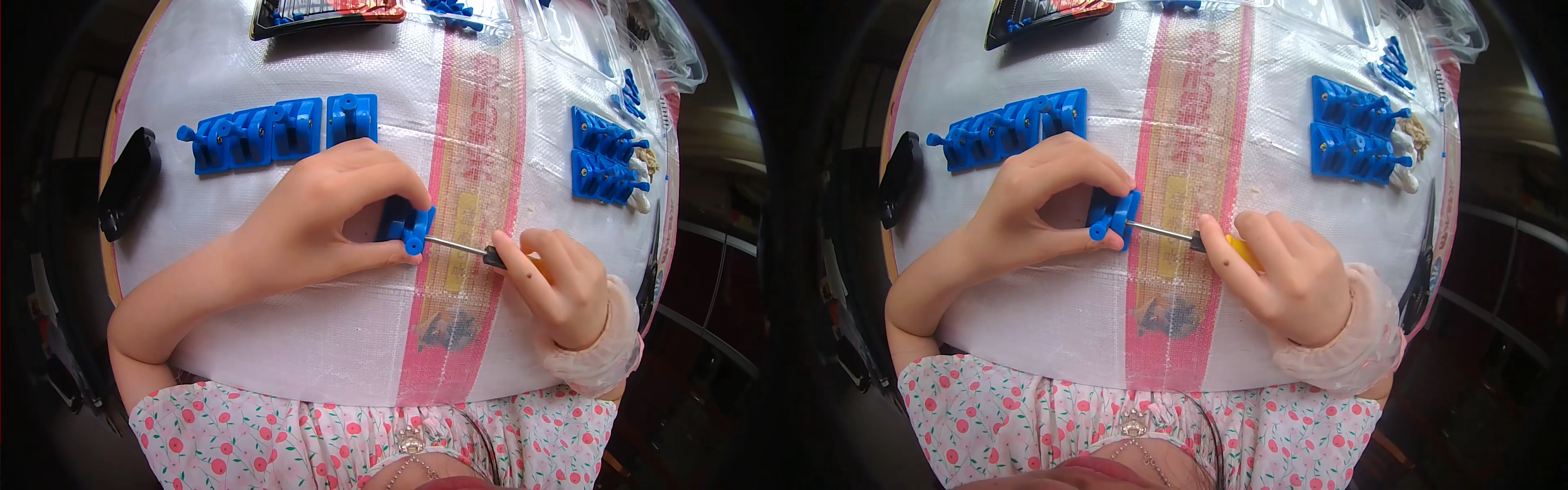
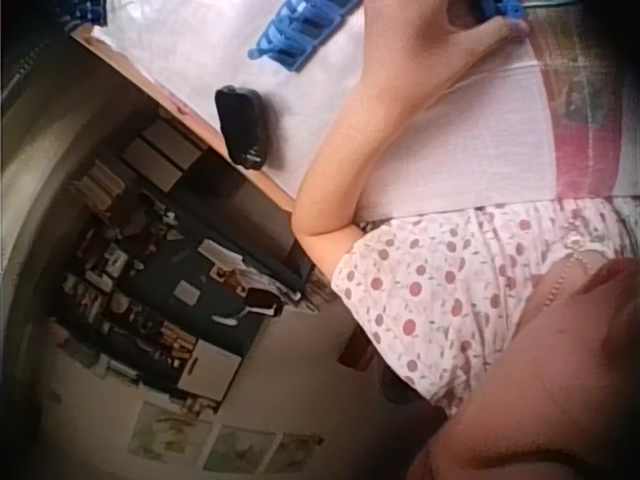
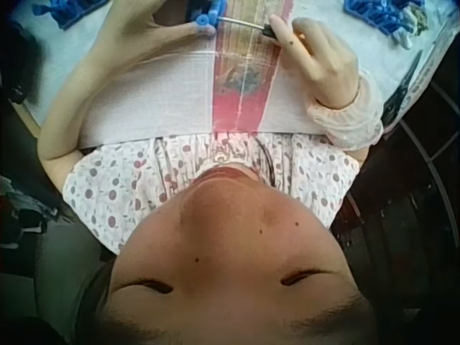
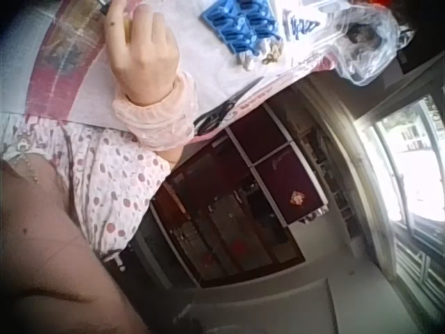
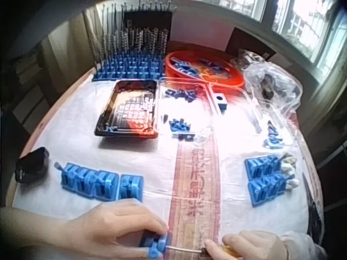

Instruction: Assembling blue plastic components using a yellow-handled screwdriver.

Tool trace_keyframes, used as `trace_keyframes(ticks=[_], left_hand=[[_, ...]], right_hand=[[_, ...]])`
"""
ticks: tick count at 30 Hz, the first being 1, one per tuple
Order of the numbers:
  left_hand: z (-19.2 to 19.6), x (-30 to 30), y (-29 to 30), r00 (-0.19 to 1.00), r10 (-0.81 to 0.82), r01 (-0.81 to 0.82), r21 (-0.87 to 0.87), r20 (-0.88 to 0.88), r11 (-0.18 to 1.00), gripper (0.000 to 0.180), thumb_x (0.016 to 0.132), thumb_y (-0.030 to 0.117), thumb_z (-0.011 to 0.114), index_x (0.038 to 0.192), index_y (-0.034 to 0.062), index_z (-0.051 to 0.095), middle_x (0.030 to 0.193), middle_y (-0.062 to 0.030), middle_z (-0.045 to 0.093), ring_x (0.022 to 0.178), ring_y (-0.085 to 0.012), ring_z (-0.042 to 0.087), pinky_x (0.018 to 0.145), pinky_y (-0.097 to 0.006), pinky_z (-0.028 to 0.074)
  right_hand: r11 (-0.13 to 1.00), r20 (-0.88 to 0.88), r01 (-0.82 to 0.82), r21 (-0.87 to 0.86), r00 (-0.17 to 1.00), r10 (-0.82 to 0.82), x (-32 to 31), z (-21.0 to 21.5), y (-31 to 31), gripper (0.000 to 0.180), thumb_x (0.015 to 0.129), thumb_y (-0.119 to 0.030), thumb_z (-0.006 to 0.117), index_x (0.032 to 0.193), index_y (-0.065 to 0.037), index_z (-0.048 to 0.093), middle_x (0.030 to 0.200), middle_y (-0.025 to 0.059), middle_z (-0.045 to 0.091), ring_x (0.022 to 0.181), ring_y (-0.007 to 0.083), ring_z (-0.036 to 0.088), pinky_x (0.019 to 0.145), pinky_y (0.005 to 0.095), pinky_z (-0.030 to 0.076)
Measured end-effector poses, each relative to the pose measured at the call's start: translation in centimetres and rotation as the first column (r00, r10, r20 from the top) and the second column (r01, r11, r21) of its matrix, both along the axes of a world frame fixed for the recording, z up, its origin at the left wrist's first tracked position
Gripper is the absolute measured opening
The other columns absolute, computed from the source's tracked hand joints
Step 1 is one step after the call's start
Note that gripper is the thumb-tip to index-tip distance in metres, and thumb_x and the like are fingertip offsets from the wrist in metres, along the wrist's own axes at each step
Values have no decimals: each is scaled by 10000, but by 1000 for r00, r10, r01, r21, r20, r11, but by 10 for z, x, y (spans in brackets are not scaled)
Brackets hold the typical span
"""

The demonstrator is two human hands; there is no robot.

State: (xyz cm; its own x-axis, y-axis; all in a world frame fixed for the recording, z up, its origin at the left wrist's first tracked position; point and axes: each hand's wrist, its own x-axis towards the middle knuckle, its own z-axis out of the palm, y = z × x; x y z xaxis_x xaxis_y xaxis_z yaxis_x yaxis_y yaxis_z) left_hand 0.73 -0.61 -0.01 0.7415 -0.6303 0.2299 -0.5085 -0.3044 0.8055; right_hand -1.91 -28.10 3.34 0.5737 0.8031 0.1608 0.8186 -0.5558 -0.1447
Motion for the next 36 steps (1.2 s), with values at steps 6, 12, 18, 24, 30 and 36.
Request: trace_keyframes(ticks=[6, 12, 18, 24, 30, 36], left_hand=[[-1, -7, 4, 995, -5, 1, 49, 96, 999, 405, 642, 142, 846, 989, 42, 662, 1099, -103, 672, 1001, -253, 620, 847, -346, 489], [4, -12, 3, 998, -15, 13, 33, 68, 999, 401, 658, 55, 810, 1029, 34, 660, 1167, -116, 643, 1045, -261, 606, 870, -343, 485], [4, -4, 7, 996, -85, 85, 5, -11, 996, 395, 673, -10, 767, 1056, 29, 678, 1155, -117, 648, 1041, -255, 614, 884, -340, 482], [-6, 6, 11, 985, -161, 156, -78, -64, 985, 336, 713, -28, 749, 1041, 22, 693, 1095, -109, 653, 1028, -217, 624, 888, -325, 521], [-7, 7, 13, 914, -213, 102, -312, -346, 944, 290, 756, 2, 740, 1039, 23, 681, 1098, -94, 603, 1027, -194, 621, 903, -312, 538], [-5, 8, 11, 940, -217, 148, -259, -262, 954, 270, 787, 43, 716, 1050, 14, 665, 1085, -106, 594, 1002, -201, 620, 891, -328, 544]], right_hand=[[961, -353, 216, 172, 924, -144, -6, 0, -2, 403, 646, -11, 717, 1037, 22, 624, 821, 109, 558, 679, 248, 586, 565, 331, 485], [961, -360, 208, 182, 924, -132, 0, 2, -14, 313, 722, -59, 737, 1019, 3, 659, 765, 101, 591, 602, 240, 591, 510, 328, 459], [966, -453, 195, 170, 886, -99, -3, 4, -14, 308, 755, -97, 751, 1039, -11, 667, 745, 94, 596, 565, 213, 589, 486, 311, 438], [937, -529, 234, 260, 846, -65, -2, 5, -16, 296, 744, -46, 749, 1020, 11, 657, 743, 105, 596, 570, 216, 589, 495, 296, 430], [892, -540, 279, 354, 840, -48, -7, 6, -15, 304, 734, -19, 742, 1019, 30, 648, 738, 117, 594, 561, 194, 578, 497, 284, 421], [922, -480, 233, 308, 875, -61, -10, 10, -13, 329, 723, -28, 752, 1029, 30, 648, 731, 104, 590, 549, 193, 576, 470, 283, 417]])
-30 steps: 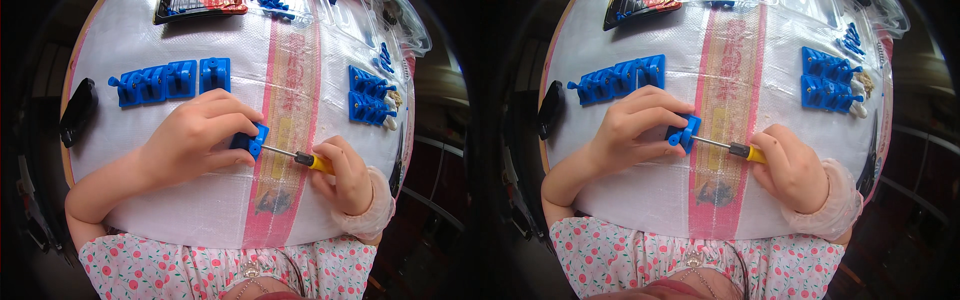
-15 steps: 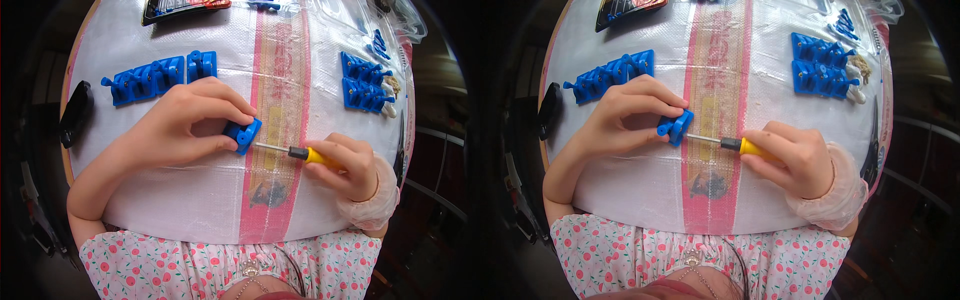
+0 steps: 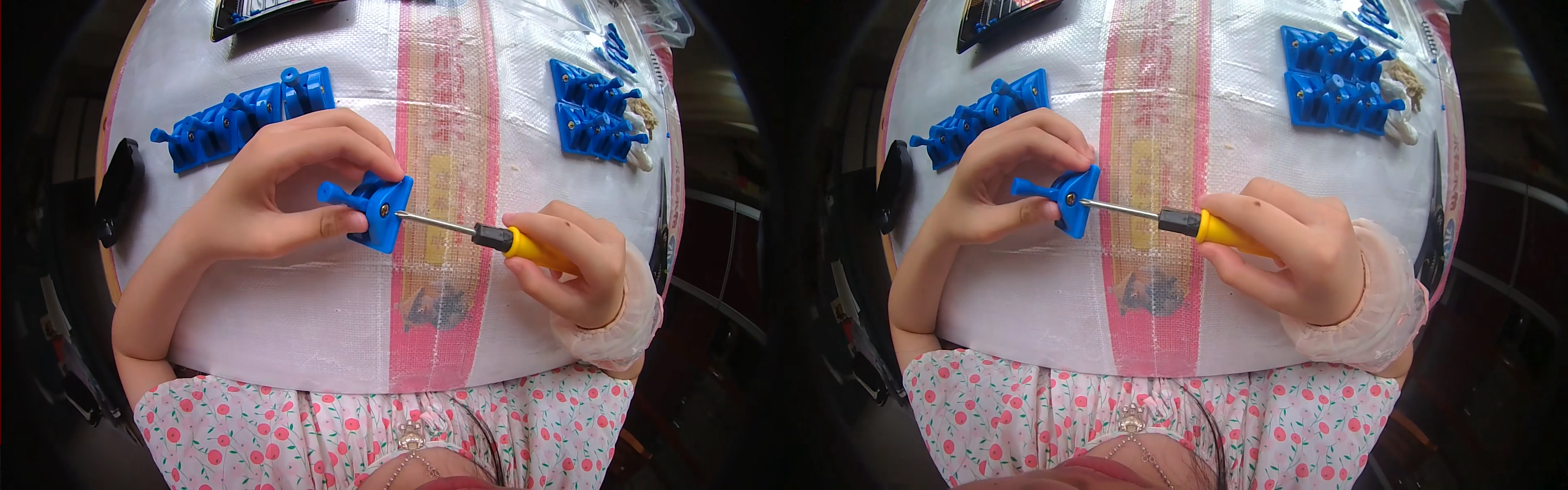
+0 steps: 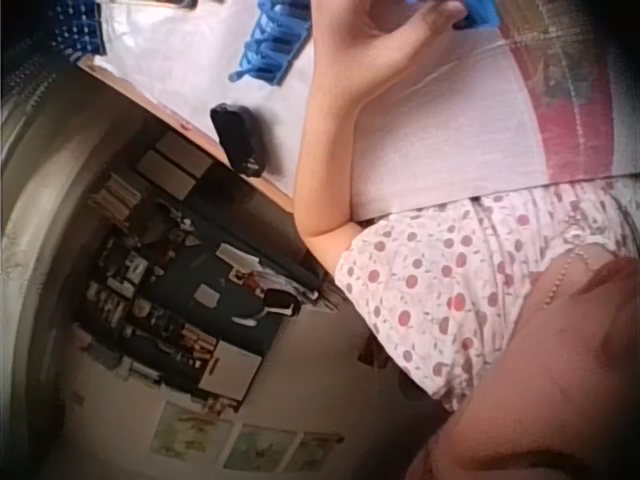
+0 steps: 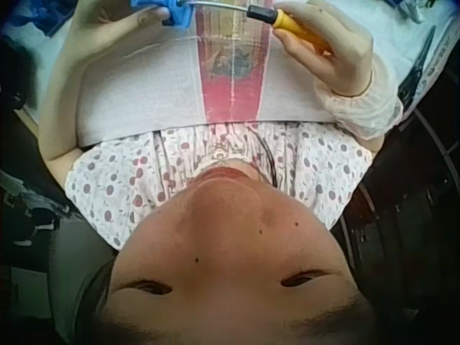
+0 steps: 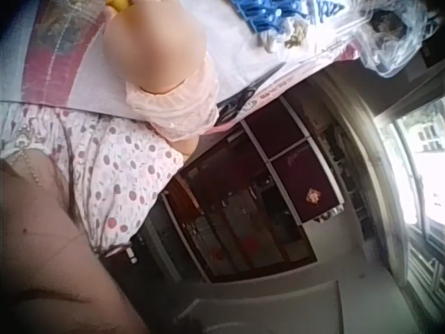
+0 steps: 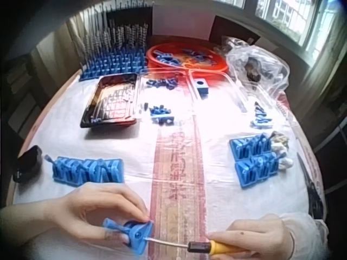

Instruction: Assembling blue plastic components using a yellow-handled screwdriver.

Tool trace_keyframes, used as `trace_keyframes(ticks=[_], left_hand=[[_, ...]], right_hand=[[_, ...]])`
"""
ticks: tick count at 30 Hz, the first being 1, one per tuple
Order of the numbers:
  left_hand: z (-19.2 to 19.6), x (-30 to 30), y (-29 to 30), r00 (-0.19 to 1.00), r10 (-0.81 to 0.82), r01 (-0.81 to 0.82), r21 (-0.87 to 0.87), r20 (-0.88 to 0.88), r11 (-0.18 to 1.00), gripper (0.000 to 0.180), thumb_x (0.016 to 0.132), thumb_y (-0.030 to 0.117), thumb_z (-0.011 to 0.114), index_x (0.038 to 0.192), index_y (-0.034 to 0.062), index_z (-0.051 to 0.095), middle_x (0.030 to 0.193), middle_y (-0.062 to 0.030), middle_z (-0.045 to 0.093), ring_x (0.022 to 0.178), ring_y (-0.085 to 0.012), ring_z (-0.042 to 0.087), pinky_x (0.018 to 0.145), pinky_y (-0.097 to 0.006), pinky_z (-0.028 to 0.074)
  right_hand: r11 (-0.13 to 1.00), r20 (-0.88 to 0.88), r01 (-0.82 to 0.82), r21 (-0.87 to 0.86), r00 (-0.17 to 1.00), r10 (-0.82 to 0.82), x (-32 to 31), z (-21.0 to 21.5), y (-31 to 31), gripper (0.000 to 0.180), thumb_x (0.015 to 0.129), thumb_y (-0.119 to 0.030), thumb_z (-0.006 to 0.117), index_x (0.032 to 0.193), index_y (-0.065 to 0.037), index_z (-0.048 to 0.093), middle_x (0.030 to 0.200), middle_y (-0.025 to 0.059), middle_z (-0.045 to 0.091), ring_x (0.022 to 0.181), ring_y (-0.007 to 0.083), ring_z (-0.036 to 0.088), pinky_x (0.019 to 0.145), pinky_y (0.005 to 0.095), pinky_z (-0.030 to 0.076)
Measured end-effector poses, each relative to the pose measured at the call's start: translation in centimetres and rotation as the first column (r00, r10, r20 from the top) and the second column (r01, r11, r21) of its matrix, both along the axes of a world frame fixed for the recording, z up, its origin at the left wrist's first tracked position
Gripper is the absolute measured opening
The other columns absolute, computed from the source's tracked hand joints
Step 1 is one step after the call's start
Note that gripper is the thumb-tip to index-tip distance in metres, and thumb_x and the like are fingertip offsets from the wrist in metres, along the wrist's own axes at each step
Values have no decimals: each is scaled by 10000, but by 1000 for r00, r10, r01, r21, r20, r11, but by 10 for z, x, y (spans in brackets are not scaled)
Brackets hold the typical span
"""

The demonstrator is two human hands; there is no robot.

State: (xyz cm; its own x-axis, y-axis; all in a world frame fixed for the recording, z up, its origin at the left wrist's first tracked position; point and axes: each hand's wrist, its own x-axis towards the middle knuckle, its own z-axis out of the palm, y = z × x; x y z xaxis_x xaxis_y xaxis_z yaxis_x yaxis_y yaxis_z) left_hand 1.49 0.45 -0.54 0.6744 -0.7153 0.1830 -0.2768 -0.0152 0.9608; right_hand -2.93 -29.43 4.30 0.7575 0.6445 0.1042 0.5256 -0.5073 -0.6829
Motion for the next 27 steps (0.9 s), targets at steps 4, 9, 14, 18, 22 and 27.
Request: trace_keyframes(ticks=[4, 9, 14, 18, 22, 27], left_hand=[[-3, 1, -1, 993, -18, 17, 4, 118, 1000, 265, 798, 68, 700, 1052, 3, 655, 1089, -119, 578, 998, -190, 616, 858, -315, 565], [-1, -1, -2, 997, -15, 12, 35, 73, 999, 277, 794, 59, 698, 1059, -5, 650, 1095, -123, 566, 991, -179, 612, 830, -293, 576], [1, -2, -2, 998, -12, 8, 61, 67, 998, 282, 788, 19, 690, 1065, -9, 649, 1095, -122, 564, 996, -176, 607, 834, -289, 574], [0, -2, -2, 998, -20, 17, 39, 65, 999, 299, 771, -7, 702, 1066, -10, 651, 1097, -119, 568, 993, -178, 605, 832, -270, 555], [1, -2, 0, 984, -4, -10, 82, 176, 997, 297, 743, 6, 745, 1031, 2, 671, 1067, -109, 594, 982, -182, 606, 818, -260, 533], [0, -7, 1, 948, 72, -123, 150, 311, 981, 252, 714, 29, 782, 954, 30, 704, 1014, -107, 647, 983, -188, 606, 818, -282, 524]], right_hand=[[998, 66, -35, -50, 997, 38, -1, 1, 1, 351, 714, -44, 763, 1038, 28, 648, 725, 95, 584, 536, 190, 574, 442, 286, 412], [998, 132, -28, -48, 991, 34, -3, -4, 0, 362, 707, -48, 765, 1040, 31, 648, 725, 90, 586, 518, 179, 569, 427, 278, 412], [998, 145, -25, -55, 989, 33, -3, -3, 1, 366, 701, -48, 767, 1038, 32, 648, 722, 82, 586, 511, 175, 565, 422, 275, 410], [997, 151, -25, -77, 988, 36, -3, -3, 1, 369, 698, -49, 768, 1038, 31, 648, 719, 80, 584, 504, 172, 560, 417, 276, 406], [995, 175, -37, -91, 983, 53, -4, -3, 3, 365, 703, -50, 764, 1038, 31, 645, 719, 79, 582, 500, 171, 558, 415, 277, 404], [994, 134, -23, -110, 990, 37, -3, -8, 4, 333, 732, -59, 753, 1033, 31, 642, 719, 75, 576, 508, 176, 565, 430, 278, 416]])
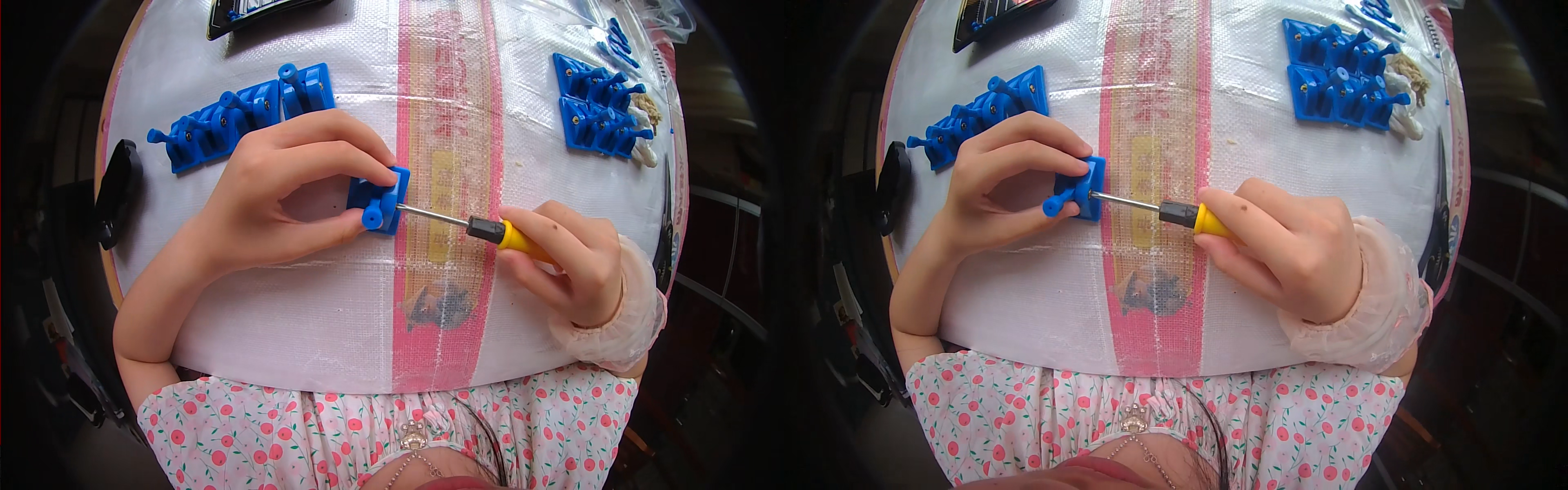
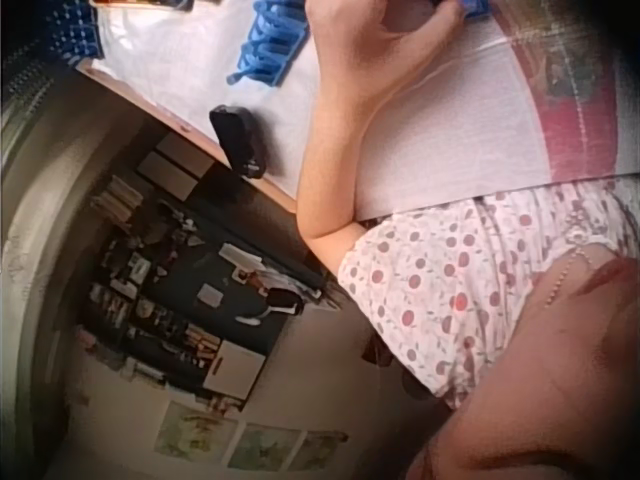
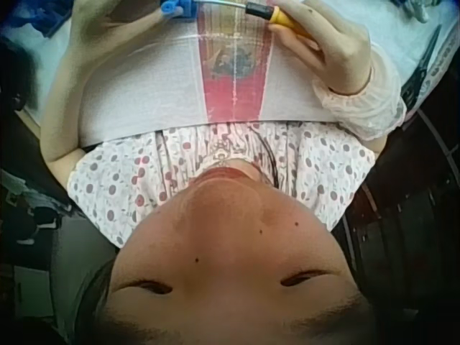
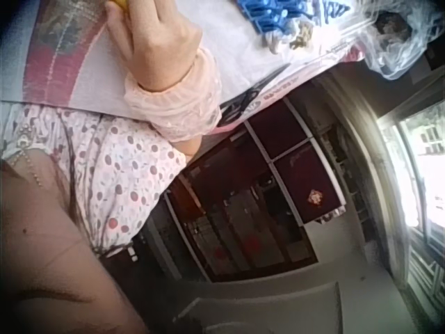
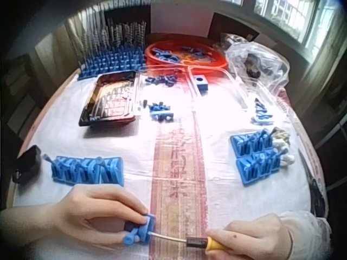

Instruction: Assembling blue plastic components using a yellow-handled screwdriver.

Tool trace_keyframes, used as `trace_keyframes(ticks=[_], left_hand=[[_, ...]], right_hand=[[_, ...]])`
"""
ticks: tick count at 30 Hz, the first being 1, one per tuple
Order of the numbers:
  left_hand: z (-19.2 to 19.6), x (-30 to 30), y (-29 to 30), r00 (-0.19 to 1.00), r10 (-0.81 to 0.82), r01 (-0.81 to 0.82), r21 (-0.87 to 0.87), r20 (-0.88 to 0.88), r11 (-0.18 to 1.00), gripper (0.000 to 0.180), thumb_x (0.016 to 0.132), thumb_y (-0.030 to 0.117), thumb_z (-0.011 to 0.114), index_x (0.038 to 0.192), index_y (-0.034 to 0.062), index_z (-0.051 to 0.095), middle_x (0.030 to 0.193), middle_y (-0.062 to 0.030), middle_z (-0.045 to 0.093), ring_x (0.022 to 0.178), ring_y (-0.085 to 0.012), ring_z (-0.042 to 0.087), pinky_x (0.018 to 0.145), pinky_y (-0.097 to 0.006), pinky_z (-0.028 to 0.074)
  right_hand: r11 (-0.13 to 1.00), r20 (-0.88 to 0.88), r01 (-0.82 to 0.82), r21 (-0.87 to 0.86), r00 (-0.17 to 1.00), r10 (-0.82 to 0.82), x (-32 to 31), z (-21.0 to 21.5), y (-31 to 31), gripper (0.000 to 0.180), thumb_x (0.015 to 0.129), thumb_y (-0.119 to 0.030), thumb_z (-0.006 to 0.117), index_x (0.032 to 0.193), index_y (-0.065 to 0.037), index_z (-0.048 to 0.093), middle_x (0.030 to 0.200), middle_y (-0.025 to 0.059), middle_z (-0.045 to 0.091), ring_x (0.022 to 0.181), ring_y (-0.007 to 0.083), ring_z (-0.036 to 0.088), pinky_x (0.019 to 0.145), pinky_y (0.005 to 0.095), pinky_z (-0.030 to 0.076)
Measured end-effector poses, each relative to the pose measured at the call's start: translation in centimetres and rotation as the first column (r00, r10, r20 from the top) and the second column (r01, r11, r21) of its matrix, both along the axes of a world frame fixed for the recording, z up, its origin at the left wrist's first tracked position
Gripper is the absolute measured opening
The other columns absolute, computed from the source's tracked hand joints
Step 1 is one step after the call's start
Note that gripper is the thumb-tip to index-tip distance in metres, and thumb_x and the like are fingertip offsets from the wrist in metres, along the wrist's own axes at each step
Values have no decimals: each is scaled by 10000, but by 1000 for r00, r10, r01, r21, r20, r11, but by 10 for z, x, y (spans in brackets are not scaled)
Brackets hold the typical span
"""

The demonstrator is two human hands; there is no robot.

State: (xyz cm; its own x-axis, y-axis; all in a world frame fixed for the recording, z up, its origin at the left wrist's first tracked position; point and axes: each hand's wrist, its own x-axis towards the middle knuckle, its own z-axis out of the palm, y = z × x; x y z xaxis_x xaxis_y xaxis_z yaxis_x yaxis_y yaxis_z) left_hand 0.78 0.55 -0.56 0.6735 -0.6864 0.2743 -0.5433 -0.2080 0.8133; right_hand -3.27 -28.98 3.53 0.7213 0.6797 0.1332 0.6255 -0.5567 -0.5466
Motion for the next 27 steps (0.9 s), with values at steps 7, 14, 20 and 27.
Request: trace_keyframes(ticks=[7, 14, 20, 27], left_hand=[[5, 1, -3, 999, 29, -32, 64, 39, 997, 256, 674, 58, 812, 913, 66, 722, 949, -52, 680, 915, -187, 589, 800, -299, 448], [5, -1, -4, 1000, 28, -28, 77, 10, 997, 248, 664, 54, 824, 889, 58, 719, 943, -49, 677, 802, -152, 523, 718, -274, 395], [4, -1, -6, 999, 30, -28, 50, -27, 998, 233, 670, 35, 823, 875, 46, 714, 922, -57, 674, 800, -151, 521, 695, -263, 401], [4, 1, -6, 1000, 10, -9, 59, -3, 998, 240, 673, 47, 830, 887, 30, 722, 911, -62, 672, 797, -151, 524, 689, -260, 406]], right_hand=[[997, 17, -15, 75, 1000, 14, 4, -8, 1, 314, 751, -56, 748, 1027, 39, 632, 791, 100, 597, 569, 197, 601, 475, 279, 465], [989, -32, -32, 145, 999, 37, 3, -5, 3, 238, 758, -19, 747, 962, 42, 639, 784, 116, 602, 580, 205, 608, 482, 281, 465], [988, -132, -51, 145, 989, 71, 14, -1, -1, 203, 768, -30, 752, 927, 34, 643, 716, 118, 601, 574, 223, 612, 498, 280, 458], [969, -323, 84, 234, 946, -4, 21, -10, -5, 177, 763, -77, 775, 851, 28, 662, 685, 121, 628, 555, 193, 606, 505, 266, 435]])
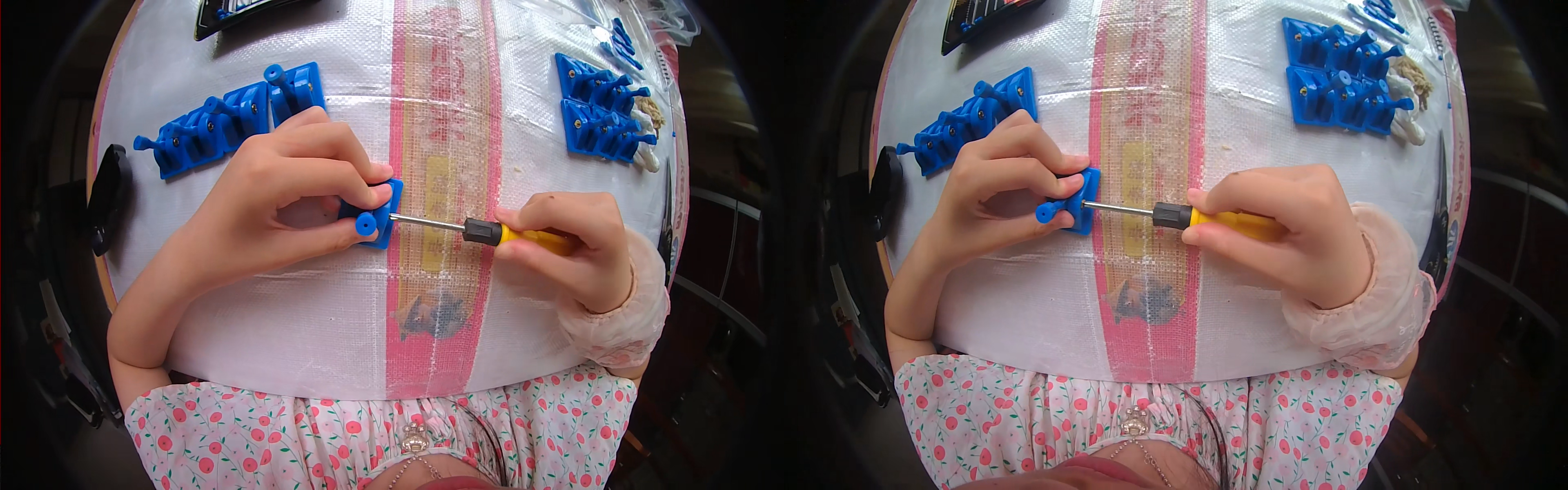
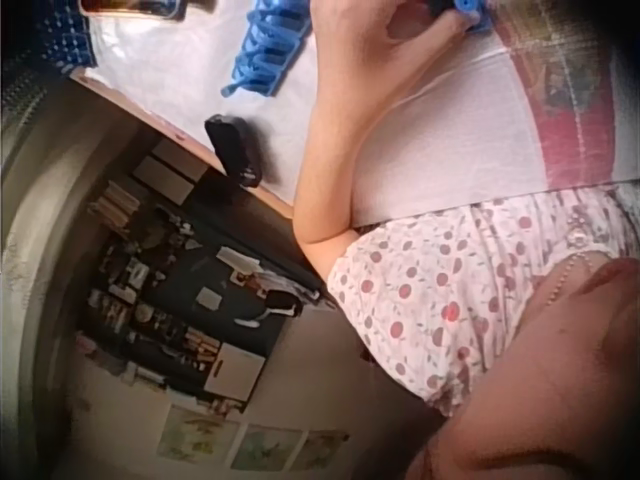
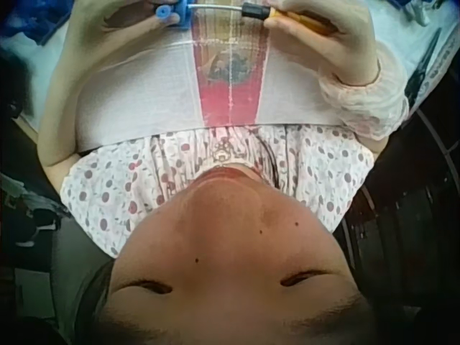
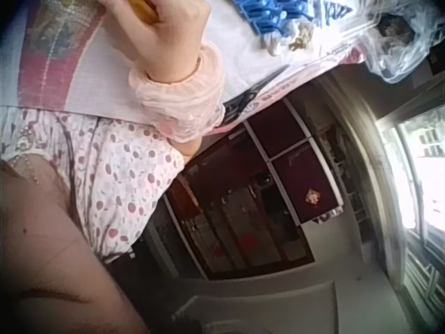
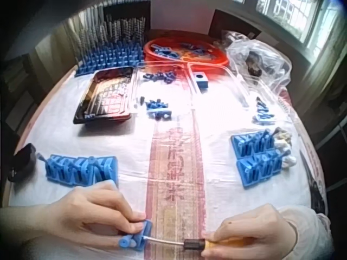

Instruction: Assembling blue plastic components using a yellow-handled screwdriver.

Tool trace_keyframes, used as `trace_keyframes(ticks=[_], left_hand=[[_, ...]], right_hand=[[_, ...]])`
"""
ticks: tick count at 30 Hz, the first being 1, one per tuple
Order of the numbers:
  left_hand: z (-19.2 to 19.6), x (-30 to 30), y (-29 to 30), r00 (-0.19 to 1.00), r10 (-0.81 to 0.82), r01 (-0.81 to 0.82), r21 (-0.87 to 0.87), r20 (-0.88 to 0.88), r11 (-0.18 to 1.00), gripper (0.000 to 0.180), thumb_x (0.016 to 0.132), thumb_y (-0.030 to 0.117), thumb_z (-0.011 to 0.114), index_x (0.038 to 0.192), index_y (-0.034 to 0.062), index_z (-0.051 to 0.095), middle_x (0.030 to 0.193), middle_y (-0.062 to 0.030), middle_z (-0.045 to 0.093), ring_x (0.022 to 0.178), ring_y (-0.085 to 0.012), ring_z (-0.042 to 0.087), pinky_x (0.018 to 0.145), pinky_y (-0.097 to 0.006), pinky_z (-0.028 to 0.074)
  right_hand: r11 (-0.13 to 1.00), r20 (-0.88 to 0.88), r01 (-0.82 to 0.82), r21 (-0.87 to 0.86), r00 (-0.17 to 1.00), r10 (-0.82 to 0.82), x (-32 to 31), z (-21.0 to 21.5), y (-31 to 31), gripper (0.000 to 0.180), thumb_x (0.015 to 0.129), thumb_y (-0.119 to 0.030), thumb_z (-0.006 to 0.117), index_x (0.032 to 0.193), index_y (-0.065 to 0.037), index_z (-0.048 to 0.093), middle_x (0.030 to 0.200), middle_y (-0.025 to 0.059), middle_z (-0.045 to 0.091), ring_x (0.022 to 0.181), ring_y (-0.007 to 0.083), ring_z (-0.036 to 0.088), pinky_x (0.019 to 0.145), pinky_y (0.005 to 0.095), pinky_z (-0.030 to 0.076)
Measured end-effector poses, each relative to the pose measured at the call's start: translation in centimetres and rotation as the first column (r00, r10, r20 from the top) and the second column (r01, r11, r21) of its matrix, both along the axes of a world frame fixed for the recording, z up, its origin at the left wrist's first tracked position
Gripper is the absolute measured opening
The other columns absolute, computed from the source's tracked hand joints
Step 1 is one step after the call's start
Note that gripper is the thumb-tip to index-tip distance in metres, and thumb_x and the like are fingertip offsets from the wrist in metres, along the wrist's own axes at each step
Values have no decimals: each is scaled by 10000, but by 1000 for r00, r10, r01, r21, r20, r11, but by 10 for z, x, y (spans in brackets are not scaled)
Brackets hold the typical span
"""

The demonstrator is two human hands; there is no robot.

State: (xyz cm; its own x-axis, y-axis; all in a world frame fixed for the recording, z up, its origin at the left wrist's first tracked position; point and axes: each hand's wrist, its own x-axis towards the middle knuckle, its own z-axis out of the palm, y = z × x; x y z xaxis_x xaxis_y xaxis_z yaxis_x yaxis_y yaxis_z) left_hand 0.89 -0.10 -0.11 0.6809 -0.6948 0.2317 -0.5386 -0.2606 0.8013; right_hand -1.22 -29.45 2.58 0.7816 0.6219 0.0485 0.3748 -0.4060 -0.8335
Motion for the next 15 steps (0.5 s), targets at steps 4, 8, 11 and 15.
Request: trace_keyframes(ticks=[4, 8, 11, 15], left_hand=[[0, -2, 4, 1000, 11, -11, 18, -4, 1000, 246, 674, 59, 833, 895, 28, 730, 905, -66, 671, 796, -153, 524, 690, -258, 408], [-1, -2, 4, 1000, 12, -12, -1, -15, 1000, 246, 674, 66, 832, 896, 31, 730, 906, -68, 674, 797, -156, 528, 697, -255, 406], [-2, -1, 5, 1000, 12, -12, -3, -12, 1000, 241, 676, 53, 817, 899, 31, 730, 924, -73, 684, 800, -157, 537, 704, -254, 405], [1, 0, 6, 1000, 14, -14, -6, -1, 1000, 224, 680, 33, 759, 901, 34, 727, 963, -94, 709, 810, -154, 579, 718, -264, 406]], right_hand=[[997, -242, 61, -40, 968, -69, 1, 10, 7, 160, 792, -77, 760, 831, 45, 664, 662, 70, 624, 554, 82, 555, 504, 212, 390], [980, -459, 186, 73, 878, -133, -5, 2, 5, 176, 816, -89, 749, 866, 52, 656, 667, 16, 615, 594, 22, 508, 507, 194, 364], [972, -565, 228, 62, 810, -154, -6, 1, 7, 185, 822, -97, 746, 887, 49, 652, 673, 9, 614, 601, 20, 510, 513, 195, 369], [991, -344, 135, 7, 931, -124, -9, 2, 6, 188, 819, -109, 747, 884, 38, 650, 678, 42, 620, 587, 50, 536, 522, 207, 393]])
